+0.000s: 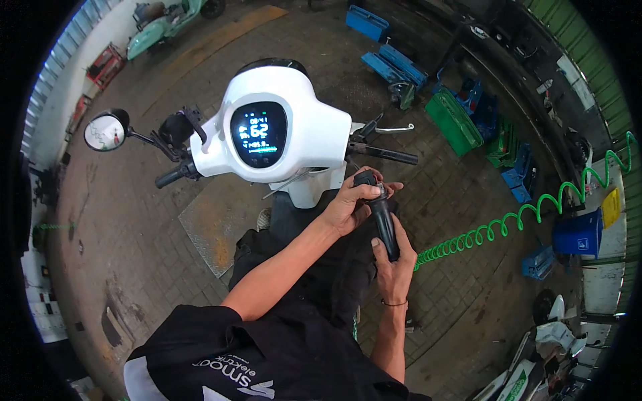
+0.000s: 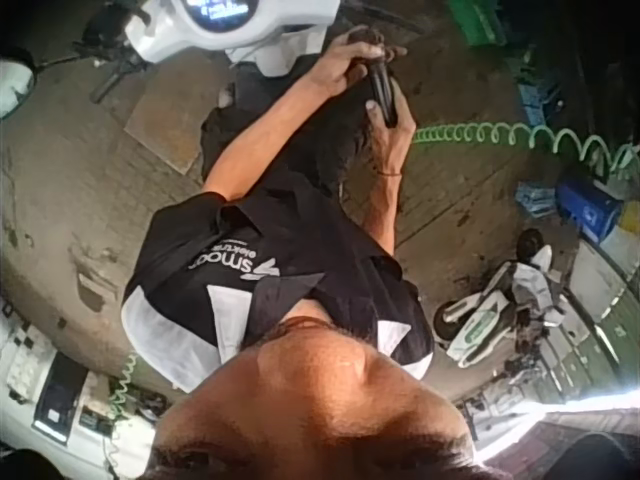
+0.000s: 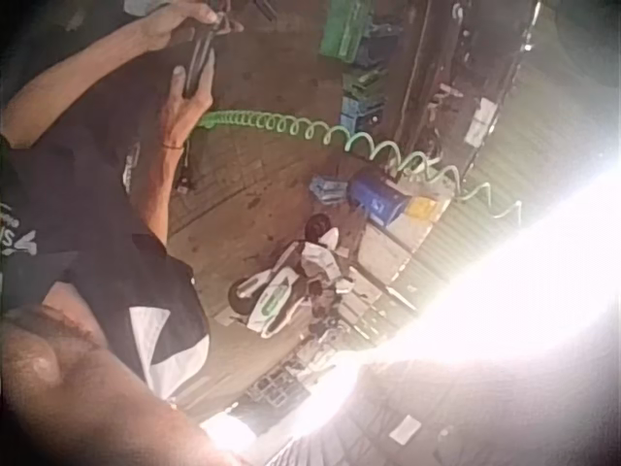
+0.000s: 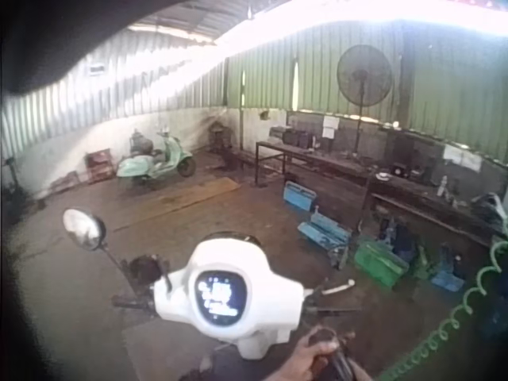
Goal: The person disassembles the throttle handle of a white scooter by hand, removing the grip, a internal spring, and another component while the scooter is parked in a workshop.
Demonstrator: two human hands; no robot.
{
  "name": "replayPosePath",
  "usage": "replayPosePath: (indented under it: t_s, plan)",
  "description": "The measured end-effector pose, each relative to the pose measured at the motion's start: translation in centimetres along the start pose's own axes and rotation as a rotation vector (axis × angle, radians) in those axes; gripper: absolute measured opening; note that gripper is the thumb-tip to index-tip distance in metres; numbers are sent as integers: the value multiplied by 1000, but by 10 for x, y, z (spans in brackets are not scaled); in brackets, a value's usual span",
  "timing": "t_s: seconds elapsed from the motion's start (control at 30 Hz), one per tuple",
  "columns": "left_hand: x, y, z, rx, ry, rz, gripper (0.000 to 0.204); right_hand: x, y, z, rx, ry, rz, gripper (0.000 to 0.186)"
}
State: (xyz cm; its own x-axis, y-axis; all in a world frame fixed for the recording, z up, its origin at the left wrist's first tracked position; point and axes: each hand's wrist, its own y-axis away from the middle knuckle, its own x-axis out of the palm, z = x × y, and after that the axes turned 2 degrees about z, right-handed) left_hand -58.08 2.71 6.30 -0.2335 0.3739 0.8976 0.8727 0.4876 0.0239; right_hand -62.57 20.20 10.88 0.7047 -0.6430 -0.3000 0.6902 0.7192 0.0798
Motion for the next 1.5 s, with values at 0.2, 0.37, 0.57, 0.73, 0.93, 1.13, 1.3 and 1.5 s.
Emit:
replayPosePath:
  t_s: [0.2, 0.37, 0.57, 0.73, 0.93, 1.13, 1.3, 1.5]
  plan:
    - [-2, -1, 3, 17, 31, 1, 34, -2, -2, -6, -23, 4, 3, 56]
    - [0, 1, 0, 0, 46, -23, 33, -28, -18, -16, -217, -119, -48, 57]
    - [-1, 1, 0, 0, 68, -24, 31, -51, -22, -30, -20, -307, -164, 49]
    - [1, 0, 1, 11, 58, -8, 30, -35, -30, -134, -307, 404, 0, 60]
    - [-3, 2, -1, 6, 37, -15, 30, 59, 2, -131, -82, 859, 88, 68]
    - [-3, 5, -1, 8, 53, -10, 31, 66, 2, -129, -79, 907, 8, 77]
    - [-4, 4, 1, -1, 40, -9, 35, 65, 3, -134, -169, 875, -91, 73]
    - [-3, 4, 0, -7, 40, -3, 35, 66, 3, -132, -182, 870, -101, 73]
